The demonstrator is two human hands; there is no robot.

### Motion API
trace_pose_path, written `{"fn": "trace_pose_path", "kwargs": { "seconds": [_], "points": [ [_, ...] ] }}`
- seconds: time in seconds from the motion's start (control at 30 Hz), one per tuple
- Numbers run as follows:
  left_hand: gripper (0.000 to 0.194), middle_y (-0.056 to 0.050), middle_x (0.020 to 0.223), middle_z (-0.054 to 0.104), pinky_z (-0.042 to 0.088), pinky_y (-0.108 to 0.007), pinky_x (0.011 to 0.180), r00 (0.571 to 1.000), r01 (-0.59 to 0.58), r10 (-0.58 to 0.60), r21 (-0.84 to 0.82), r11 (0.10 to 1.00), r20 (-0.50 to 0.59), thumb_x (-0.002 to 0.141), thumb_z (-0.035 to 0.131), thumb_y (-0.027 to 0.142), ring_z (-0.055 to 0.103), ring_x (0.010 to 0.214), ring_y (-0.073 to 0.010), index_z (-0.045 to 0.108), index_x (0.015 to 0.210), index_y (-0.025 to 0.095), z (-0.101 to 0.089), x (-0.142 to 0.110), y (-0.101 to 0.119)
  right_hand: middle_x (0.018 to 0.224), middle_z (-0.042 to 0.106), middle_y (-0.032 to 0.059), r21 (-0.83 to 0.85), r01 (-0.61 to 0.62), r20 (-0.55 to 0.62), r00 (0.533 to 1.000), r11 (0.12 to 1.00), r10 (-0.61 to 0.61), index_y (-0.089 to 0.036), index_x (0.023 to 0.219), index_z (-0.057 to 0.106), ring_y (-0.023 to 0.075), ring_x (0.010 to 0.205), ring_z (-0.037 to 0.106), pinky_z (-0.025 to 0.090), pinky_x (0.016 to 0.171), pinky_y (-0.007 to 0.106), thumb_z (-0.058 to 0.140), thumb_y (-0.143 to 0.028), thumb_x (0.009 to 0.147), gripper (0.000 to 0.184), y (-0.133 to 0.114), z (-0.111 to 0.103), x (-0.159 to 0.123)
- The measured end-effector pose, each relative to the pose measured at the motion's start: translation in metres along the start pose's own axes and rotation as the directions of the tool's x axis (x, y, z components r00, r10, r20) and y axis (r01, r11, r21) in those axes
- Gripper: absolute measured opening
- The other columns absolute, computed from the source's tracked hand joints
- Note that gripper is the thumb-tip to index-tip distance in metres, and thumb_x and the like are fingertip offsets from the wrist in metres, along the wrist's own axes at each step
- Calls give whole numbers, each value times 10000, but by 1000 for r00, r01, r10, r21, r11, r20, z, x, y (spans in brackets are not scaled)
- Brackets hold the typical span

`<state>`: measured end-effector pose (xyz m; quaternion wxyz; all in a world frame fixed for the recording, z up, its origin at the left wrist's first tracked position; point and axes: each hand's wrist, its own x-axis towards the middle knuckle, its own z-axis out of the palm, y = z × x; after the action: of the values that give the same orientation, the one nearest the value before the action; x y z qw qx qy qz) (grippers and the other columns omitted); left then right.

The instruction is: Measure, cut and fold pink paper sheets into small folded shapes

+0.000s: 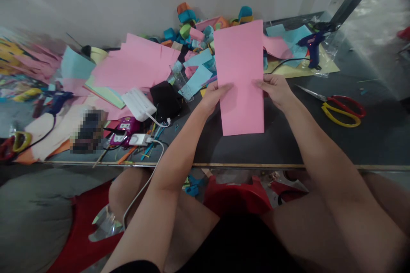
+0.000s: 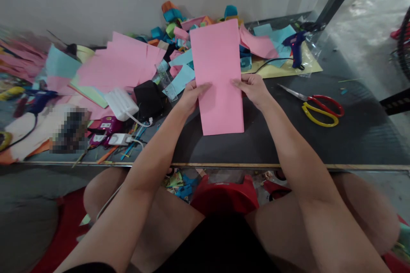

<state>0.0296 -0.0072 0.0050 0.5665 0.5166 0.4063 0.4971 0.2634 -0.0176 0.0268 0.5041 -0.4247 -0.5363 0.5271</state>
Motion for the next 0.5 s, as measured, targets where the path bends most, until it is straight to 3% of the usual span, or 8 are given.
{"fn": "trace_pose_path", "kwargs": {
  "seconds": [0.23, 0.4, 0.5],
  "points": [
    [536, -98, 1072, 791, 591, -475, 971, 997, -17, 21, -48, 999, 80, 656, 926, 564, 751, 1038, -307, 734, 980, 183, 3, -1, 1, 852, 778, 32, 13, -54, -111, 992, 998, 55, -239, 872, 757, 224, 783, 740, 671, 751, 441, 877, -476, 726, 304, 4, -2, 3],
    [601, -106, 1108, 781, 578, -498, 1002, 993, -35, 41, -50, 998, 114, 644, 941, 566, 739, 1094, -328, 698, 1047, 193, 4, 1, -3, 922, 793, 44, 17, -65, -104, 992, 998, 66, -239, 933, 750, 259, 901, 758, 664, 818, 456, 887, -497, 697, 376, 3, 0, 2],
    [629, -103, 1097, 772, 583, -497, 993, 990, -49, 57, -63, 997, 133, 628, 949, 564, 731, 1110, -336, 674, 1059, 199, 9, -1, -3, 933, 790, 54, 8, -66, -102, 993, 998, 66, -237, 919, 731, 279, 984, 759, 643, 859, 461, 806, -641, 763, 440, -5, 2, -1]
  ]
}}
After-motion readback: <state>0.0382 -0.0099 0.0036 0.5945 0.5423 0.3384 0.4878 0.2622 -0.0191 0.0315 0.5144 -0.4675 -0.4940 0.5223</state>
